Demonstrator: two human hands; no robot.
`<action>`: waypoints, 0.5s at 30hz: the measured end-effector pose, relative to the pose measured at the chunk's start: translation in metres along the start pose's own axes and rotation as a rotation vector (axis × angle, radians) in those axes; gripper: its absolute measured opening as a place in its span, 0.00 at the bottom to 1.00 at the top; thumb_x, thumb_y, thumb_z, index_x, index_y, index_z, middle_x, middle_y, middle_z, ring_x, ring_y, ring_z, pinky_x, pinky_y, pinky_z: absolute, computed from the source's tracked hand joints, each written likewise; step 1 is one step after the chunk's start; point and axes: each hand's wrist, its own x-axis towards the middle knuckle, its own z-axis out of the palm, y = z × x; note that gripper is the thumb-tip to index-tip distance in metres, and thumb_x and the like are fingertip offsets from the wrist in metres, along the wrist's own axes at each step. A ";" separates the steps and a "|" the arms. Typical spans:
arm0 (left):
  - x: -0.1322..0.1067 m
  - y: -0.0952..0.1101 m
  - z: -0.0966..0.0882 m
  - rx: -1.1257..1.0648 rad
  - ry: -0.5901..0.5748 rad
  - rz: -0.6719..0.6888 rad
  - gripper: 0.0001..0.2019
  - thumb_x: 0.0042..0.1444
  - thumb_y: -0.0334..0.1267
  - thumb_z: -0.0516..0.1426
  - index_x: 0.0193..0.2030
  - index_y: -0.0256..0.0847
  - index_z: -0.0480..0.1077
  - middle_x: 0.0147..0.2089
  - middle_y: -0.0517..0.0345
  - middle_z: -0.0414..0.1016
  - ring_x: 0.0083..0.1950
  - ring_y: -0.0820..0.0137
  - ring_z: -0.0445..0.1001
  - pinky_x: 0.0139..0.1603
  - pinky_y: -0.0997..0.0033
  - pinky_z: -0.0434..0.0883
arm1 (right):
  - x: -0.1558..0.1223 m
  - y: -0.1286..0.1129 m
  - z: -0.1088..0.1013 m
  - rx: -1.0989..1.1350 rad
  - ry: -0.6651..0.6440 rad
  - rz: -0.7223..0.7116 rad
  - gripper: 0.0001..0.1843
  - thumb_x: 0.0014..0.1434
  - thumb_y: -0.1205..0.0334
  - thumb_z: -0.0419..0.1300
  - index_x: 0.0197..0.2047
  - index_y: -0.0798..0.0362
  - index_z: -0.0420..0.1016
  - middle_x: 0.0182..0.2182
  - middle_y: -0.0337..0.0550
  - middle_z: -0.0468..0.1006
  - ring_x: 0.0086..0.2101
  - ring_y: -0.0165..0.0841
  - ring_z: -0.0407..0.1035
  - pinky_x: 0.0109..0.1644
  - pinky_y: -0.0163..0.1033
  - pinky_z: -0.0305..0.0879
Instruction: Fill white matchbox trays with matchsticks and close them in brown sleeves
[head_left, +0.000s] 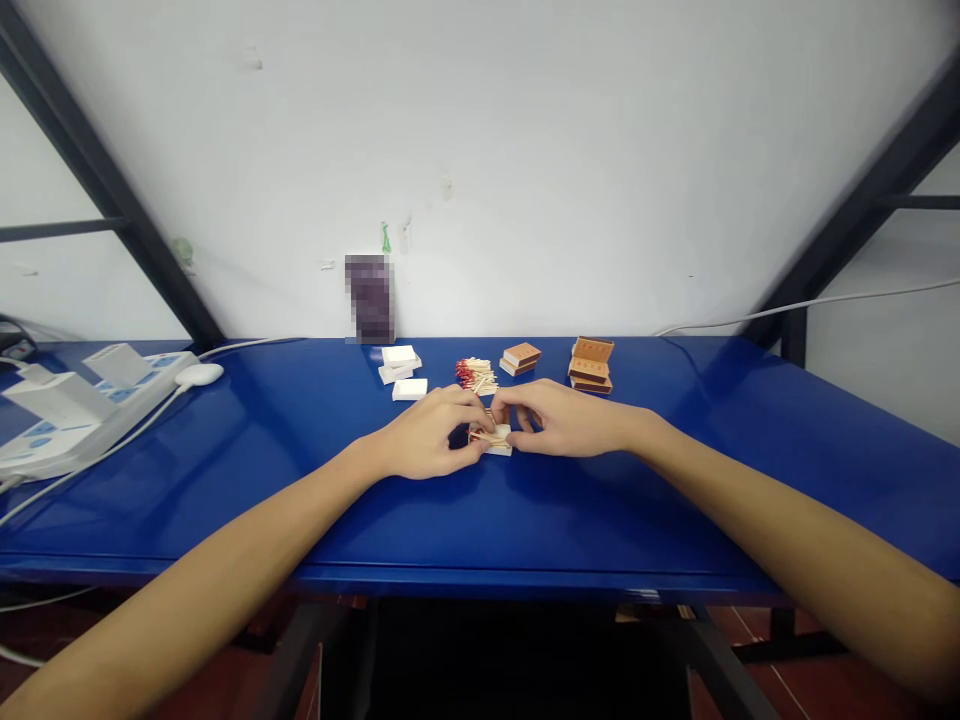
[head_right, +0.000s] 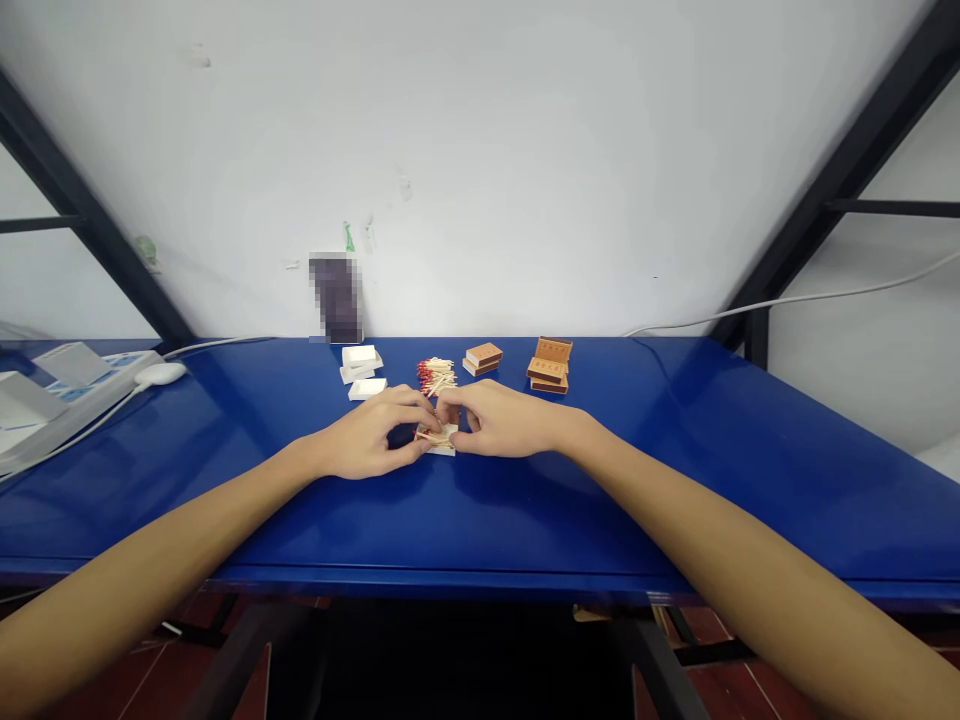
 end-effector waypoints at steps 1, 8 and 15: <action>-0.001 0.000 -0.001 0.009 0.002 0.006 0.11 0.61 0.40 0.55 0.47 0.41 0.74 0.46 0.53 0.74 0.48 0.63 0.70 0.52 0.62 0.65 | 0.000 0.001 0.000 0.005 0.003 0.003 0.08 0.60 0.57 0.59 0.38 0.53 0.71 0.27 0.37 0.72 0.26 0.29 0.65 0.29 0.34 0.59; -0.001 0.000 -0.004 0.047 0.000 0.014 0.14 0.53 0.39 0.60 0.47 0.41 0.72 0.43 0.57 0.77 0.43 0.65 0.72 0.50 0.62 0.64 | 0.002 0.002 0.005 0.001 0.047 -0.023 0.09 0.61 0.55 0.59 0.36 0.52 0.69 0.27 0.36 0.71 0.25 0.27 0.63 0.29 0.34 0.58; -0.001 0.001 -0.006 0.089 0.006 -0.051 0.14 0.54 0.48 0.61 0.42 0.41 0.69 0.39 0.57 0.73 0.41 0.63 0.70 0.46 0.63 0.64 | 0.004 0.002 0.007 -0.029 0.065 -0.024 0.04 0.62 0.63 0.56 0.35 0.53 0.69 0.28 0.38 0.71 0.28 0.29 0.63 0.32 0.35 0.58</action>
